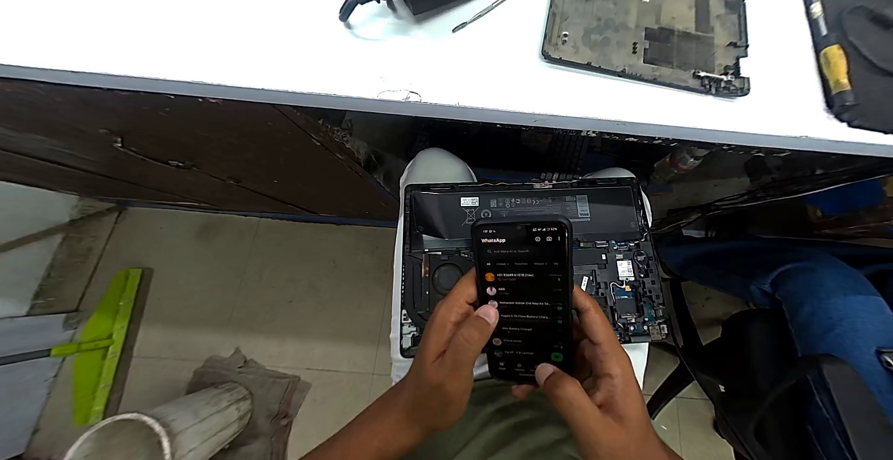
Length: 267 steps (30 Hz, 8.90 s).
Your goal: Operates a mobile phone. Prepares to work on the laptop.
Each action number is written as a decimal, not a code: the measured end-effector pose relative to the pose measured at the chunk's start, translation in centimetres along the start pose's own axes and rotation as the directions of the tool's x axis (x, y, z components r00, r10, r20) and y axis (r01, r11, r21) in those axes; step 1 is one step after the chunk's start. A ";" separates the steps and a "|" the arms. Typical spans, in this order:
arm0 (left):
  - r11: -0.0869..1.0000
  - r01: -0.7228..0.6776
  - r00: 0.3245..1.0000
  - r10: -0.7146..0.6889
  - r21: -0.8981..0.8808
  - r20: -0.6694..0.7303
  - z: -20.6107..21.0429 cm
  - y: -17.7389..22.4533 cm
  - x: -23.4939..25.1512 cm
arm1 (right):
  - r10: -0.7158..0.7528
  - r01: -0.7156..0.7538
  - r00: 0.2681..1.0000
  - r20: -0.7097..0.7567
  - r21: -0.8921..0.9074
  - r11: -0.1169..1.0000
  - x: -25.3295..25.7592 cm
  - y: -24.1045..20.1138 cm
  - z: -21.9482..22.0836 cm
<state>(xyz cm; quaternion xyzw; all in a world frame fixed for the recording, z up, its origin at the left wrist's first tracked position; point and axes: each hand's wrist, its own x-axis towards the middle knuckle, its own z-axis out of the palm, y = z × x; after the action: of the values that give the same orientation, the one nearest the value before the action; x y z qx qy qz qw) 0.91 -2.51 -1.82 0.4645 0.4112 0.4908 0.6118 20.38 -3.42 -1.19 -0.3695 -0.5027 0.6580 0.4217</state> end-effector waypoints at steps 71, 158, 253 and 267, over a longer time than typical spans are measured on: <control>1.000 0.024 1.000 -0.023 0.016 -0.021 0.6 0.5 0.3 | 0.005 -0.006 1.000 0.017 0.028 1.000 0.2 -0.3 -0.1; 0.998 0.023 0.995 -0.017 -0.052 0.102 -0.2 0.2 0.2 | 0.077 -0.072 0.996 -0.052 0.092 0.993 0.3 -1.0 0.0; 0.999 -0.002 0.979 0.009 -0.037 0.201 -0.1 -0.5 -0.3 | -0.048 0.053 0.997 0.064 -0.095 0.994 0.1 -1.3 -0.9; 0.998 -0.027 0.968 0.039 -0.051 0.248 -0.4 -0.6 -0.2 | -0.058 0.061 0.998 0.037 -0.081 0.995 0.4 -1.5 -0.9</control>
<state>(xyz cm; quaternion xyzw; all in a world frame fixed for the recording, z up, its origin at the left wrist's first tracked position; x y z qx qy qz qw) 0.64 -2.70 -2.53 0.5147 0.3114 0.4483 0.6612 21.32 -2.48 0.06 -0.3596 -0.5473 0.6303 0.4169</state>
